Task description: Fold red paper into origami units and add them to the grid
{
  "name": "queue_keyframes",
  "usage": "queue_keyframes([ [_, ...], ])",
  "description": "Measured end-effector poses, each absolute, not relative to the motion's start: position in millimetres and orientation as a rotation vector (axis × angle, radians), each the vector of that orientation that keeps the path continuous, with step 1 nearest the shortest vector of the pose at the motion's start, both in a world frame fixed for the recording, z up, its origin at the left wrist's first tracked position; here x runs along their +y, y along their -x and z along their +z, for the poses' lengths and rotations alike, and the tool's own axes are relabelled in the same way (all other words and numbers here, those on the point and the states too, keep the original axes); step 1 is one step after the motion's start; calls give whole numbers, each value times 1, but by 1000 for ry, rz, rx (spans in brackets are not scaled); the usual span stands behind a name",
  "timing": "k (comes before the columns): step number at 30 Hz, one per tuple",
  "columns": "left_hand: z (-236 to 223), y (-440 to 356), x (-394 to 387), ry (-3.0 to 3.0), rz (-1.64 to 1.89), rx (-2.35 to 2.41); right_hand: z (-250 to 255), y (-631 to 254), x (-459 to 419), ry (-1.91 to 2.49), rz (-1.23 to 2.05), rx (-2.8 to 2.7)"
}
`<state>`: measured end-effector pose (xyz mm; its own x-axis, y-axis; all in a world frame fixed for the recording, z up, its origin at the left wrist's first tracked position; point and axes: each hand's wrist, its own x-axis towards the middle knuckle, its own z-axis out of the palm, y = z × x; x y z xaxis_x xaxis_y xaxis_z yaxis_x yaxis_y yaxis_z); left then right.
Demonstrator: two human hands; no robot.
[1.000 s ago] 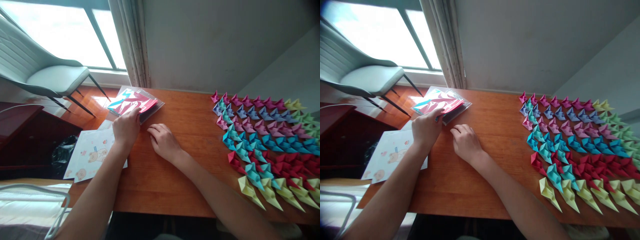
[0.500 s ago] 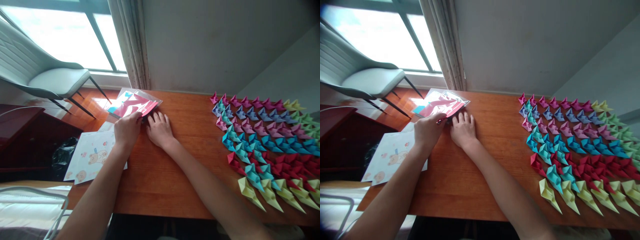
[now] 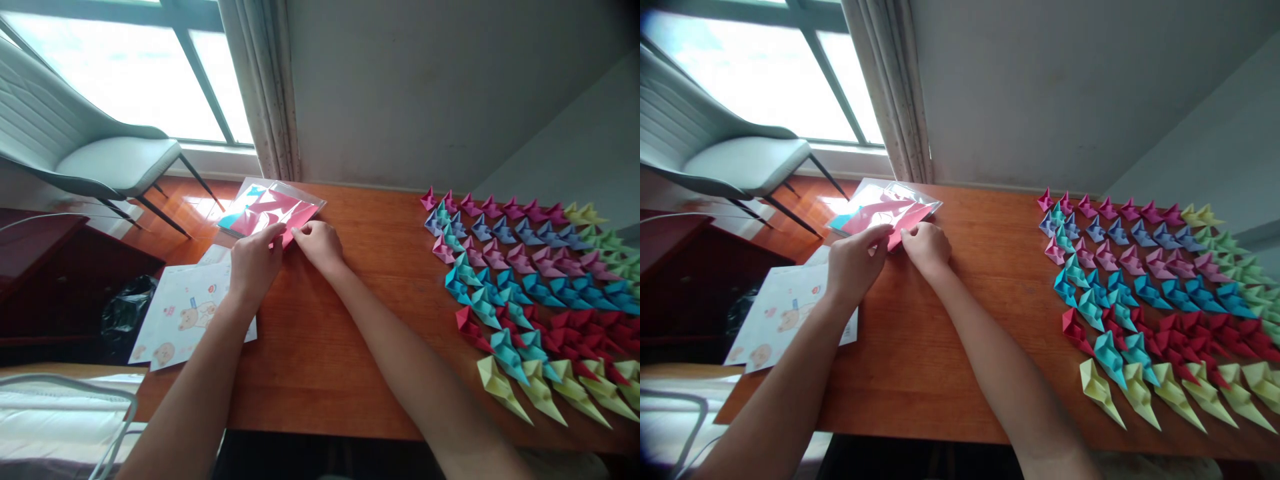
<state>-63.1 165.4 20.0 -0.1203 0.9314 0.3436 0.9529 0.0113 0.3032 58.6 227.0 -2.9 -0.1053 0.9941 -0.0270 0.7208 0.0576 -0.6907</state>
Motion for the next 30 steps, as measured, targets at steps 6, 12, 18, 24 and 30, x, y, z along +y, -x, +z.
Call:
queue_keyframes([
  [6, 19, 64, 166, 2090, -508, -2234, -7, -57, 238, 1708, 891, -1802],
  [12, 18, 64, 166, 2136, -534, -2222, -3, -65, 235, 1737, 829, -1787],
  [18, 18, 64, 166, 2147, -526, -2233, -2, -83, 226, 1747, 794, -1805],
  [24, 17, 63, 165, 2147, -565, -2194, -6, -105, 211, 1789, 715, -1853],
  [30, 18, 64, 163, 2216, -614, -2193, -4, -130, 189, 1795, 679, -1917],
])
